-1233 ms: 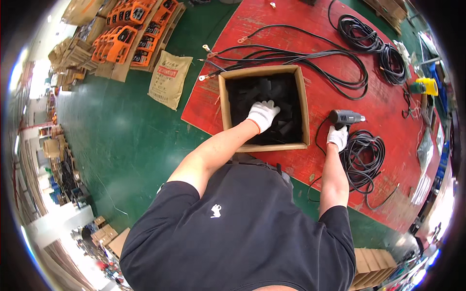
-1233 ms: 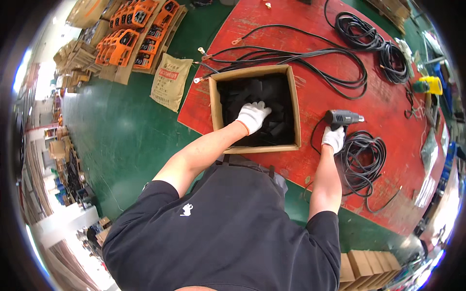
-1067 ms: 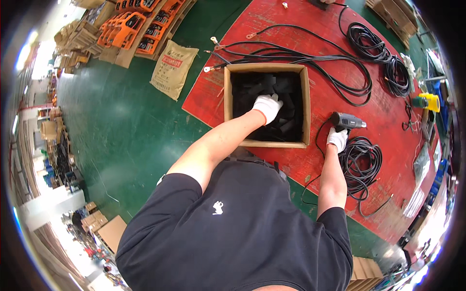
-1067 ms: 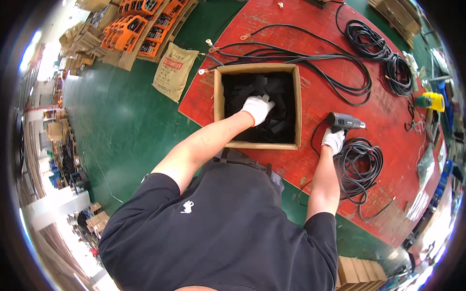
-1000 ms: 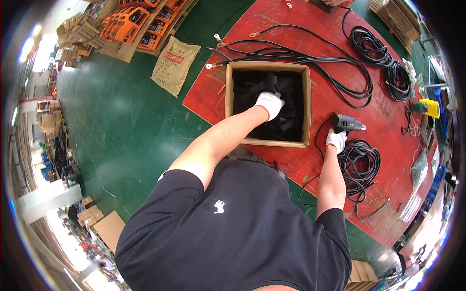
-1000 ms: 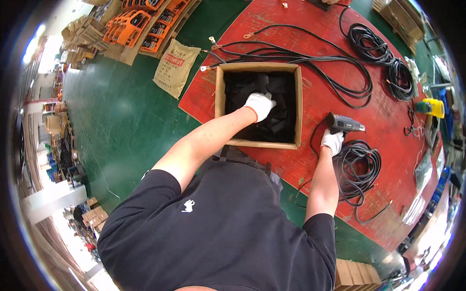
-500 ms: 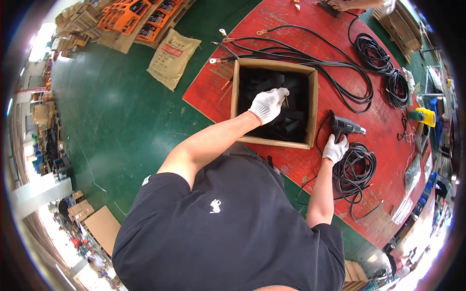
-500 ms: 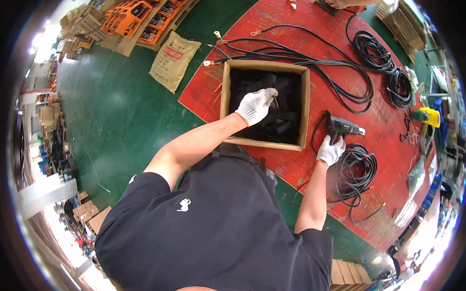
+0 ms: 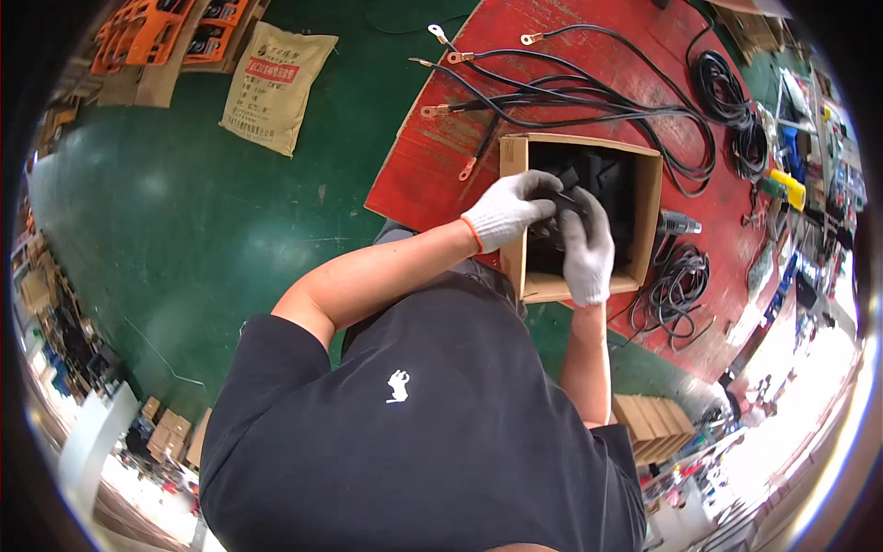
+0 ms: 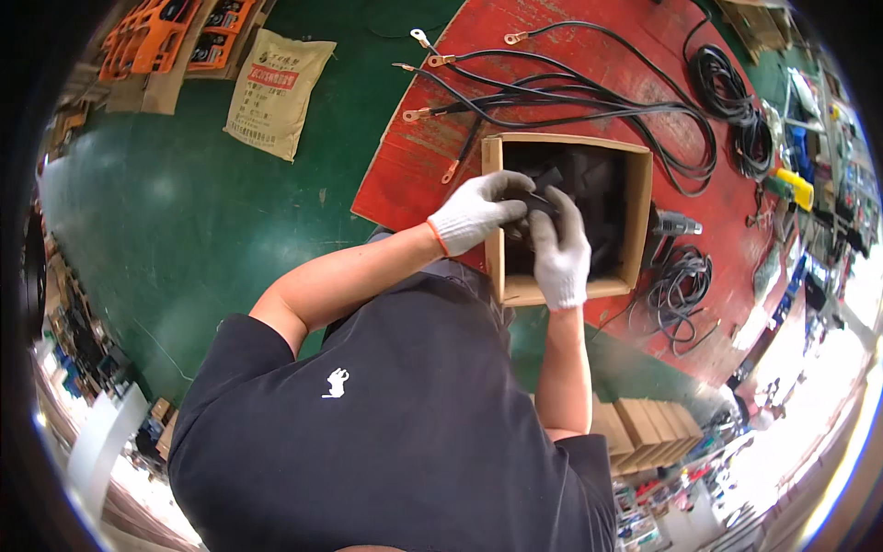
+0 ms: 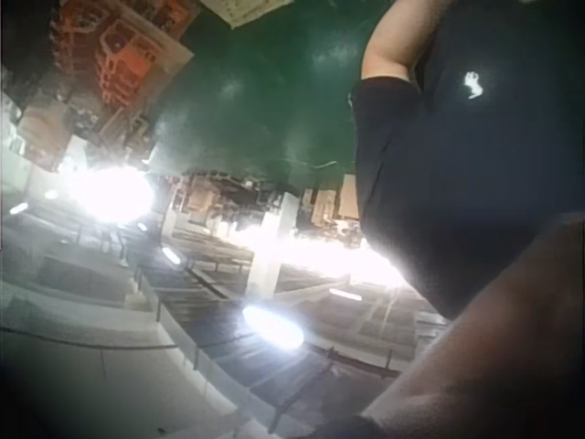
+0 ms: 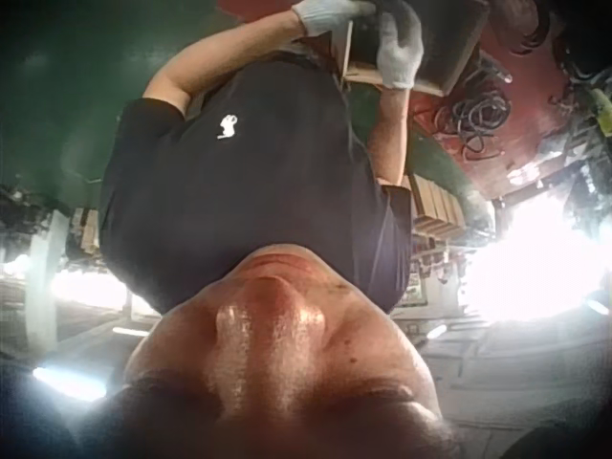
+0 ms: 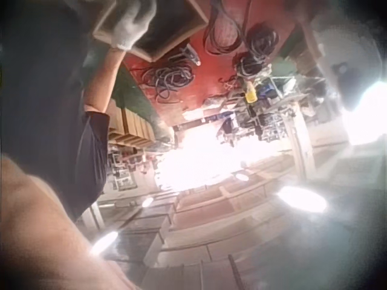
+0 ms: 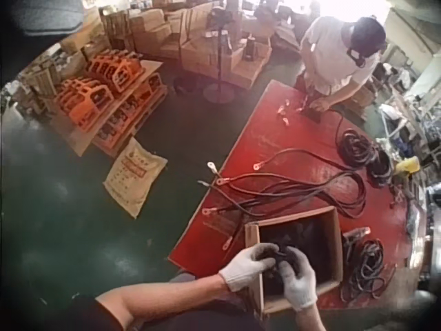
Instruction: The person seals cable connectors by applying heat-shrink tubing over them, then shrinking the tubing with a heat gun.
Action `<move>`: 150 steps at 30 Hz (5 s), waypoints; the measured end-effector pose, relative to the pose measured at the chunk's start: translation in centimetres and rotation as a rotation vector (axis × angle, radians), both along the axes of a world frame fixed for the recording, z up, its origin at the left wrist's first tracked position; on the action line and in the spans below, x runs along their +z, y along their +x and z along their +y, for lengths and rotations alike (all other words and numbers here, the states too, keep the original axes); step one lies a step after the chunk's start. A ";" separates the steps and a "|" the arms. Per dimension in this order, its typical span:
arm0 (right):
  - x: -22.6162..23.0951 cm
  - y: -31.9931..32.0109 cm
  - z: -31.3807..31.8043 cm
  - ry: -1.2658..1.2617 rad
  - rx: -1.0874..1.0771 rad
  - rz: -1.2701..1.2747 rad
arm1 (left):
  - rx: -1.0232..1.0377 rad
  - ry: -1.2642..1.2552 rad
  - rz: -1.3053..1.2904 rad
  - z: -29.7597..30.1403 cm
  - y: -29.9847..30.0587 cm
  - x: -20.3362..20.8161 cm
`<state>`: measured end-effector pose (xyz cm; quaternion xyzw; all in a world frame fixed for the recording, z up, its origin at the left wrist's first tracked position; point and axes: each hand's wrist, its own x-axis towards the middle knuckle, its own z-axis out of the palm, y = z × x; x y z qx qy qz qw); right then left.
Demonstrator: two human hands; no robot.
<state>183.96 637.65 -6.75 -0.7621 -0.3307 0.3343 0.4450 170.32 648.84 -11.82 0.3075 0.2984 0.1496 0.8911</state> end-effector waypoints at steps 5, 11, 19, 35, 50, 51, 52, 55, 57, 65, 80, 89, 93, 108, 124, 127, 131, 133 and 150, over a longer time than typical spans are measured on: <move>-0.3 -4.6 5.5 -0.092 0.030 0.269 | 0.047 0.040 -0.054 3.6 -7.1 -0.6; -2.8 -7.3 8.3 -0.212 0.153 0.350 | -0.157 1.078 0.356 6.6 -11.4 -1.3; -5.2 -10.0 15.5 -0.280 0.413 0.021 | -0.263 0.864 0.640 10.9 -17.3 -2.4; -19.1 -7.0 30.9 -0.529 0.658 -0.616 | 0.266 0.335 0.490 19.9 -24.0 -6.4; 0.0 -4.5 25.6 -0.222 0.482 0.254 | 0.121 0.452 0.254 19.7 -18.0 -1.3; 0.8 -4.3 25.1 -0.190 0.473 0.315 | 0.117 0.411 0.220 19.4 -17.1 -0.6; 1.5 -4.0 24.5 -0.155 0.467 0.377 | 0.112 0.370 0.188 19.0 -16.2 0.0; 2.8 -2.9 22.5 -0.100 0.491 0.338 | 0.108 0.384 0.112 17.3 -13.7 1.2; 3.5 -2.5 21.5 -0.024 0.502 0.296 | 0.092 0.414 0.108 16.6 -12.7 2.3; 5.4 -0.7 17.6 0.146 0.648 0.131 | 0.106 0.679 0.209 16.1 -15.0 6.2; 5.3 -1.1 16.3 0.201 0.791 -0.096 | 0.102 0.958 0.466 12.9 -16.5 10.6; 5.3 -2.3 16.2 0.214 0.852 -0.492 | -0.070 1.247 0.620 12.7 -15.3 11.3; 4.7 -2.8 16.5 0.139 0.860 -0.557 | -0.120 1.259 0.645 13.0 -15.3 10.8; 4.1 -2.8 17.7 0.078 0.942 -0.438 | -0.100 1.022 0.538 14.0 -15.6 8.3; 4.3 -3.4 17.9 0.017 0.951 -0.454 | 0.148 0.513 0.336 14.1 -15.0 8.4; 3.7 -3.7 18.2 0.048 0.904 -0.401 | 0.010 0.350 0.451 14.1 -15.3 8.5; 2.9 -4.0 18.7 0.090 0.904 -0.420 | 0.080 0.241 0.400 14.4 -15.5 6.9; 2.9 -4.0 18.8 0.080 0.913 -0.421 | 0.090 0.357 0.423 14.4 -15.1 6.8; 2.7 -4.0 19.4 0.192 0.867 -0.540 | 0.143 0.315 0.544 14.5 -11.3 6.5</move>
